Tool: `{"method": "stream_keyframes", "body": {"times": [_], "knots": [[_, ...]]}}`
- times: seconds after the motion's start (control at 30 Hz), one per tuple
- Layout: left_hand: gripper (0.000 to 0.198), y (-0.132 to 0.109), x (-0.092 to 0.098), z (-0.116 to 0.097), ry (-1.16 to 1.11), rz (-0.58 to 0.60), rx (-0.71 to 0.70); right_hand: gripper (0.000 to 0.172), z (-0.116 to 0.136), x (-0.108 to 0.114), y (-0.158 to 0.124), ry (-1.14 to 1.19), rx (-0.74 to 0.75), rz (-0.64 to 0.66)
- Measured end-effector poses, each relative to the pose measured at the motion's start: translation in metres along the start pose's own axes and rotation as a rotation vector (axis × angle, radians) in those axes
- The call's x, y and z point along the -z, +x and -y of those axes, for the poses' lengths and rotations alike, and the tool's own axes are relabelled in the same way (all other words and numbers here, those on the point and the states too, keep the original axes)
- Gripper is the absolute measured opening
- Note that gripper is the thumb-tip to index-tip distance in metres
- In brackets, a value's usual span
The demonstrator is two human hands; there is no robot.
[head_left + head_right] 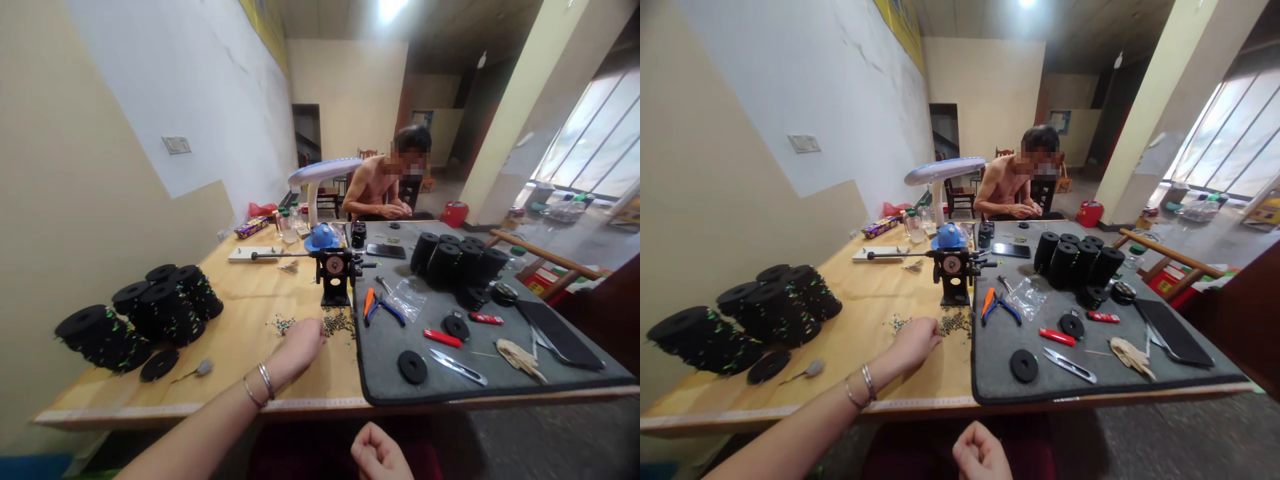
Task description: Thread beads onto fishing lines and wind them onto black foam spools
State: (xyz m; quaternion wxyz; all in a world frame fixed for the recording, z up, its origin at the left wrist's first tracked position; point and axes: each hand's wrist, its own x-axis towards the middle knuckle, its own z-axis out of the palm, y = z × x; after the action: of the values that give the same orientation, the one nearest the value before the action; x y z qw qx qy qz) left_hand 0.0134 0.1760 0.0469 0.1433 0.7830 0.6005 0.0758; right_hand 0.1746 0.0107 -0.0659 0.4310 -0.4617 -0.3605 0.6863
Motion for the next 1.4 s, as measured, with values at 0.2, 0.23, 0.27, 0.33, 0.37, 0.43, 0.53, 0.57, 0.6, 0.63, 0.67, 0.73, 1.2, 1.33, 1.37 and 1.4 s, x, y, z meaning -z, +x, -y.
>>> {"method": "stream_keyframes", "body": {"times": [0.2, 0.23, 0.27, 0.33, 0.37, 0.43, 0.53, 0.57, 0.6, 0.63, 0.67, 0.73, 1.2, 1.33, 1.37, 1.4], "knots": [[0.012, -0.006, 0.006, -0.004, 0.005, -0.008, -0.096, 0.048, 0.015, -0.010, -0.014, 0.087, 0.046, -0.119], [0.013, -0.009, 0.008, -0.004, -0.009, -0.015, -0.113, 0.046, 0.017, -0.011, -0.017, 0.098, 0.049, -0.142], [0.013, -0.014, 0.010, -0.004, -0.024, -0.021, -0.128, 0.043, 0.019, -0.012, -0.019, 0.113, 0.049, -0.156], [0.014, -0.024, 0.012, -0.003, -0.094, -0.020, -0.158, 0.040, 0.022, -0.013, -0.023, 0.153, 0.045, -0.164], [0.013, -0.029, 0.012, -0.002, -0.164, -0.012, -0.174, 0.038, 0.024, -0.013, -0.024, 0.173, 0.044, -0.162], [0.011, -0.040, 0.009, -0.001, -0.334, 0.006, -0.201, 0.036, 0.027, -0.012, -0.027, 0.201, 0.035, -0.164], [0.011, -0.053, 0.002, 0.001, -0.532, -0.008, -0.210, 0.035, 0.034, -0.009, -0.032, 0.211, 0.022, -0.171], [0.012, -0.055, 0.000, 0.001, -0.570, -0.021, -0.206, 0.035, 0.036, -0.008, -0.034, 0.211, 0.022, -0.173], [0.012, -0.057, -0.001, 0.001, -0.602, -0.033, -0.199, 0.034, 0.038, -0.006, -0.036, 0.210, 0.026, -0.176], [0.012, -0.058, -0.002, 0.001, -0.631, -0.039, -0.193, 0.034, 0.040, -0.004, -0.038, 0.207, 0.031, -0.180], [0.012, -0.059, -0.002, 0.001, -0.656, -0.040, -0.191, 0.033, 0.043, -0.002, -0.040, 0.201, 0.040, -0.185], [0.012, -0.059, -0.001, 0.001, -0.694, -0.036, -0.196, 0.031, 0.049, 0.003, -0.045, 0.180, 0.063, -0.201], [0.011, -0.046, -0.006, -0.004, -0.458, -0.065, -0.231, 0.029, 0.101, 0.024, -0.065, 0.111, 0.156, -0.363], [0.011, -0.040, -0.009, -0.007, -0.397, -0.104, -0.236, 0.029, 0.105, 0.028, -0.064, 0.178, 0.145, -0.375], [0.011, -0.039, -0.009, -0.008, -0.385, -0.108, -0.234, 0.029, 0.106, 0.030, -0.064, 0.187, 0.142, -0.374], [0.011, -0.038, -0.009, -0.009, -0.376, -0.111, -0.231, 0.029, 0.108, 0.031, -0.064, 0.194, 0.140, -0.369]]}}
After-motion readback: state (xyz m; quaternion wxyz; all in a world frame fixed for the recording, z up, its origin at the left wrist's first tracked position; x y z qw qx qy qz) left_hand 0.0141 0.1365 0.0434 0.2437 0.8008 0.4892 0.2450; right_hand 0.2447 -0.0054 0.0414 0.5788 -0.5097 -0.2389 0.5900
